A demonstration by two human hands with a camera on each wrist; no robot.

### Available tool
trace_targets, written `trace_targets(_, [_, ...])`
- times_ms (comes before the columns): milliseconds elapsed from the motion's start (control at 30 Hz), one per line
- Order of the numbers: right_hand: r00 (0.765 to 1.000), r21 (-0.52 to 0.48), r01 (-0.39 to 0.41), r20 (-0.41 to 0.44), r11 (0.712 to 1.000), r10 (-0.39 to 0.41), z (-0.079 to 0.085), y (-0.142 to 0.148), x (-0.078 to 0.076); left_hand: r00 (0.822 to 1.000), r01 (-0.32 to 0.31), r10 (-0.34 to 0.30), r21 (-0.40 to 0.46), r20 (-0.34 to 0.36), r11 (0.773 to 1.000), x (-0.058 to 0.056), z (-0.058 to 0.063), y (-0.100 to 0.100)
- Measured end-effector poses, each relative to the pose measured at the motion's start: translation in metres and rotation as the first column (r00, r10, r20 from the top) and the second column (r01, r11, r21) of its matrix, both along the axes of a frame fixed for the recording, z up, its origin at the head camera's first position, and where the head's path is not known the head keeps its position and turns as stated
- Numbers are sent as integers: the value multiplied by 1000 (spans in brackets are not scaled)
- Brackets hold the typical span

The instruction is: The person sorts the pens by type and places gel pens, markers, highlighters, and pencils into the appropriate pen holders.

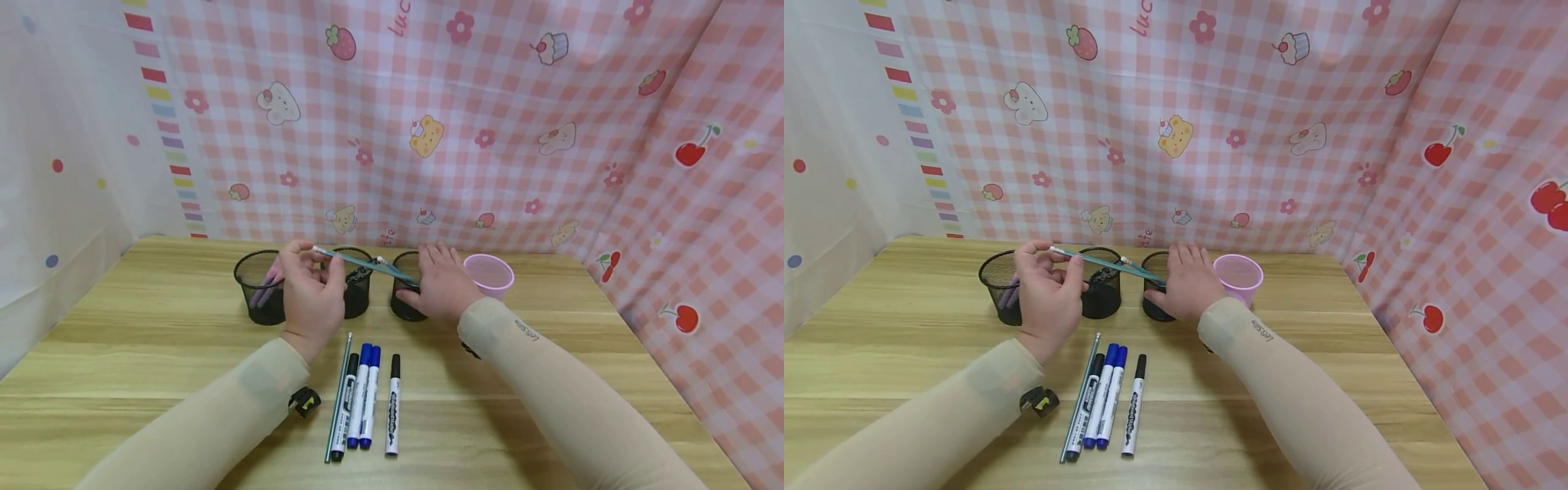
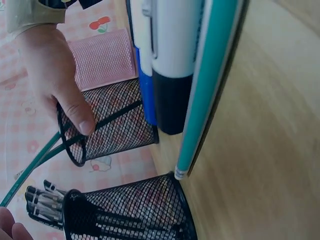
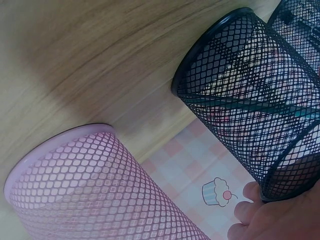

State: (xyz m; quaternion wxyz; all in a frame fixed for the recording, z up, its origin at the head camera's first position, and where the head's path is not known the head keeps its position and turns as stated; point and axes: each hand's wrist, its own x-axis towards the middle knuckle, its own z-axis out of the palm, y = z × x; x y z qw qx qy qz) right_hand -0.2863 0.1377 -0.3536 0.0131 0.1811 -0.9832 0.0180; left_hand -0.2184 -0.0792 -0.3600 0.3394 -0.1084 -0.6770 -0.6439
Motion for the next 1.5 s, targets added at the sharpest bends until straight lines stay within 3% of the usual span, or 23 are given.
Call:
trace_targets(300, [1000, 1, -1, -17, 1000, 1, -2, 0, -1, 998, -39, 42, -60, 45, 997, -1, -6, 8])
trace_targets(933, [999, -10, -12, -35, 1000, 12, -2, 1, 0, 986, -15, 49, -203, 162, 979, 2, -8, 14])
trace_targets(1367, [998, -4, -20, -51, 1000, 20, -4, 1, -2, 982, -81, 138, -376, 128, 923, -1, -3, 15])
trace_targets(1500, [999, -8, -17, -46, 1000, 16, -3, 1, -2, 978, -77, 151, -414, 147, 907, -2, 1, 13])
